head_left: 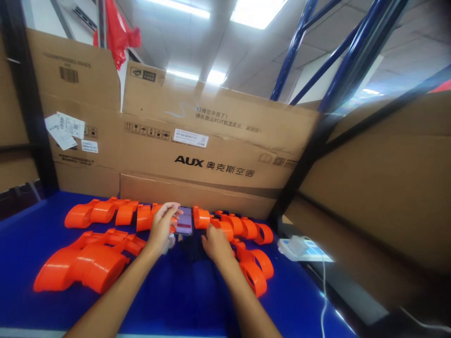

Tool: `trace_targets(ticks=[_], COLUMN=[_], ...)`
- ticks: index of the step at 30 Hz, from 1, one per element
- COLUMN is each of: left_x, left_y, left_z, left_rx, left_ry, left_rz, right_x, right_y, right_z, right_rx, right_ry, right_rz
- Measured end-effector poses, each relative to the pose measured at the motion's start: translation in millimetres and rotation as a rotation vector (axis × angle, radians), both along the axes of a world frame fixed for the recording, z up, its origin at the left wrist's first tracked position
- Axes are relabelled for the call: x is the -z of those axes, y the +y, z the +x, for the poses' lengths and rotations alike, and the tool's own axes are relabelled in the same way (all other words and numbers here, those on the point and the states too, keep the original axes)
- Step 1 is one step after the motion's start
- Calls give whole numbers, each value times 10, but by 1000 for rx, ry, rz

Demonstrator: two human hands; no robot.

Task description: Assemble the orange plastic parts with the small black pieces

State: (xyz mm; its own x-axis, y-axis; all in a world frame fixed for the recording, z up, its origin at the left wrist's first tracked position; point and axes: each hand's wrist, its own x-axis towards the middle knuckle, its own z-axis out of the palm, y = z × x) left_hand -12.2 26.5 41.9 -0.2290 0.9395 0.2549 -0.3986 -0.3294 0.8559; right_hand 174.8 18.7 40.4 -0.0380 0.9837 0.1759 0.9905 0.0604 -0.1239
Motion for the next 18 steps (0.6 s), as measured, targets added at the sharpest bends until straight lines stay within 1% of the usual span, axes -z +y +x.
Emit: trace_targets(ticks=[6, 11, 13, 15, 18], left_x=[-8, 13, 28, 40, 49], left_y=[-12, 3, 11, 18, 26], left_z=[6, 5, 2, -4, -10], left_rx=[-1, -4, -4, 4, 17], left_ry=[6, 26, 34, 45, 68], left_rz=[-6, 4, 8, 13, 17], right_x=[-72, -45, -56, -130, -361], right_y=[-60, -74, -98, -124, -132], right_z=[51, 42, 32, 36, 97], right_rx=[14, 16, 6, -12, 7], right_ry=[-21, -42, -47, -58, -104], right_rz=[9, -51, -50, -23, 65])
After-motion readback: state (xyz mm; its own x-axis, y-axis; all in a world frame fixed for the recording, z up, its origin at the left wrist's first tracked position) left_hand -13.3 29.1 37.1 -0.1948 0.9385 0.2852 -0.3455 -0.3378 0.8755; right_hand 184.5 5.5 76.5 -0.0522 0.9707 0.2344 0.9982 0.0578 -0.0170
